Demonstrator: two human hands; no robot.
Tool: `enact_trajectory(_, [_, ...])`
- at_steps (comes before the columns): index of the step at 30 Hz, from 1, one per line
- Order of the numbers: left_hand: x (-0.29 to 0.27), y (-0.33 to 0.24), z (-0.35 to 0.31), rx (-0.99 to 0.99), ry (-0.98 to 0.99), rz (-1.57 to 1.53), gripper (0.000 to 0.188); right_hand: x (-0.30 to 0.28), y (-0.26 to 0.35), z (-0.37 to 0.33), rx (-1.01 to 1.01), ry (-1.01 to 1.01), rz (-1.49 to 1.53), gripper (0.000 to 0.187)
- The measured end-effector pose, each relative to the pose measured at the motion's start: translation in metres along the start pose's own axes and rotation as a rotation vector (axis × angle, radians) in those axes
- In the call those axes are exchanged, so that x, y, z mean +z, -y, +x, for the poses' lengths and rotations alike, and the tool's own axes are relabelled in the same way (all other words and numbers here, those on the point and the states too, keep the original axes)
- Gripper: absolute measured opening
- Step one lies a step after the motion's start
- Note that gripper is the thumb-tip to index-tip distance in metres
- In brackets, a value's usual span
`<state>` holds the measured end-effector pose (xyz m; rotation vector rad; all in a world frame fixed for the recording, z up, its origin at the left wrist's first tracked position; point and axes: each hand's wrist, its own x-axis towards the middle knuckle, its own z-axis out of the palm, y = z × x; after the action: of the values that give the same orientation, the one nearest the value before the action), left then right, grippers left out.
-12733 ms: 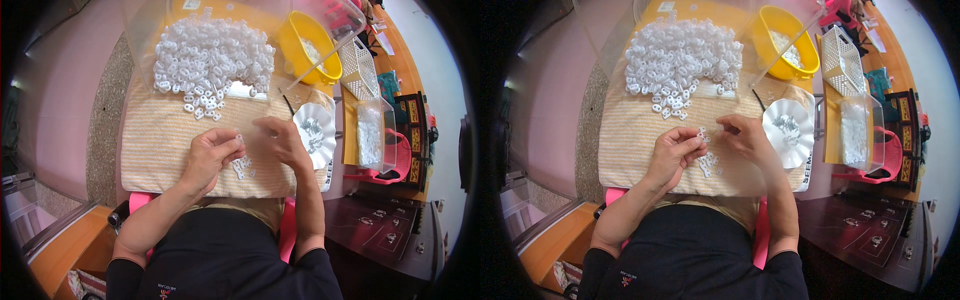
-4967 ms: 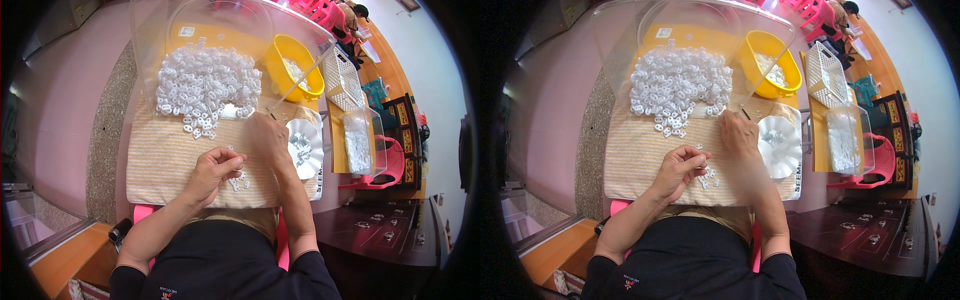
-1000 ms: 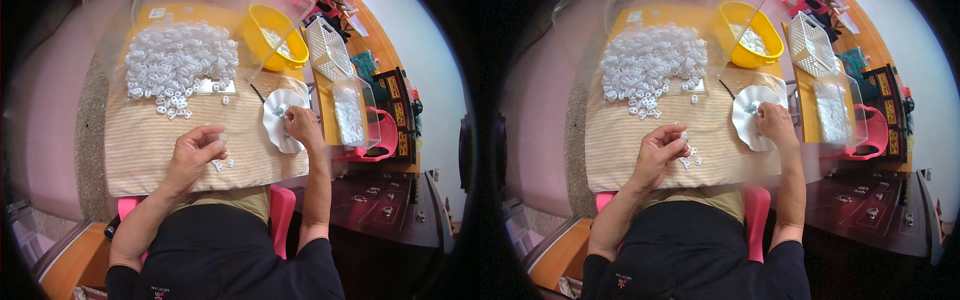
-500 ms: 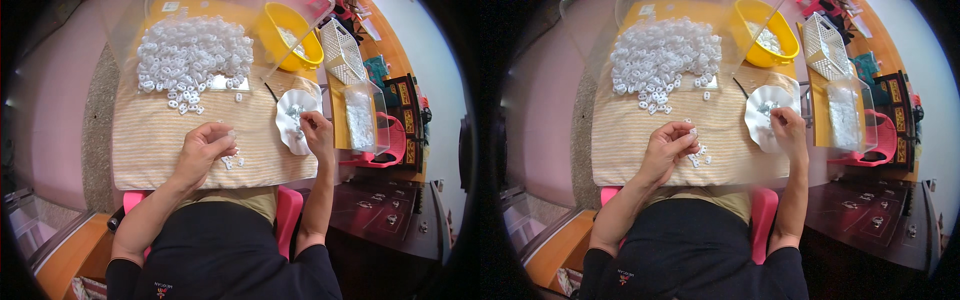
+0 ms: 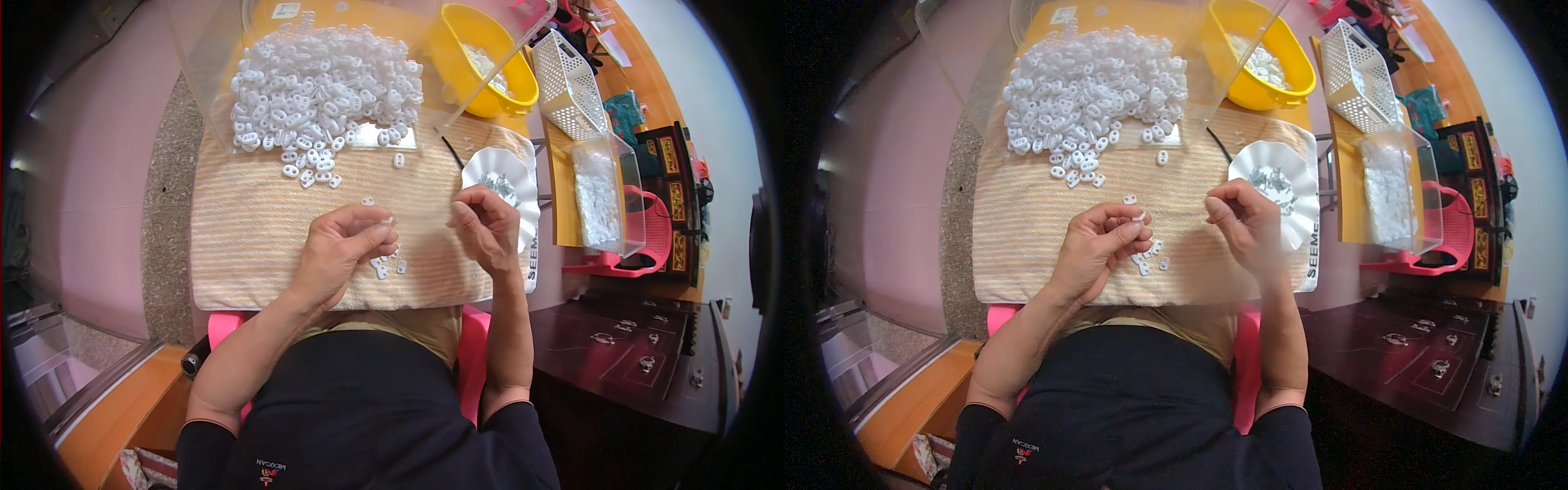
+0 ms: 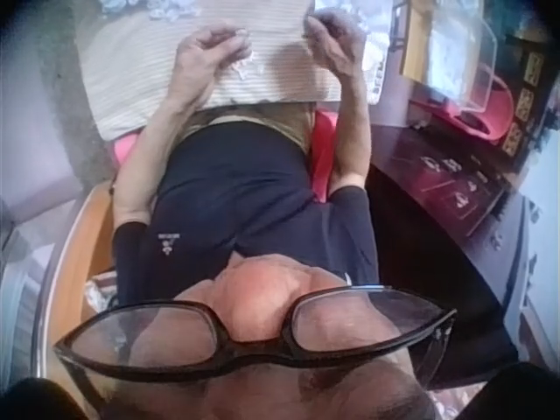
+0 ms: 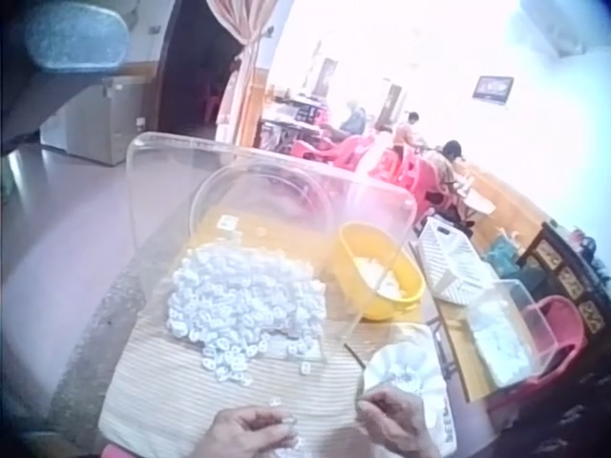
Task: Sorting and inspecting white plastic cord lock components into a small dish on a workbench.
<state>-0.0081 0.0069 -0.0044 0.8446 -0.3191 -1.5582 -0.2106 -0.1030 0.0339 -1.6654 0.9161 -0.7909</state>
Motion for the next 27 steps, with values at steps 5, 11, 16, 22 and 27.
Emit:
enact_trajectory(5, [0.005, -0.004, -0.003, -0.003, 0.019, 0.010, 0.019, 0.018, 0.003, 0.000, 0.054, 0.050, 0.094, 0.008])
enact_trajectory(11, [0.003, -0.006, -0.004, 0.004, 0.028, 0.031, 0.018, 0.034, 0.006, -0.003, 0.072, 0.118, 0.161, 0.005])
enact_trajectory(16, [0.002, -0.002, -0.002, 0.048, 0.033, 0.043, 0.016, 0.044, 0.003, -0.006, 0.112, 0.144, 0.183, 0.004])
enact_trajectory(22, [0.004, -0.003, -0.002, 0.024, 0.012, 0.031, 0.014, 0.050, -0.001, -0.006, 0.113, 0.146, 0.220, 0.004])
enact_trajectory(27, [0.000, -0.003, -0.001, 0.003, 0.028, 0.042, 0.015, 0.052, 0.000, -0.007, 0.125, 0.154, 0.202, 0.004])
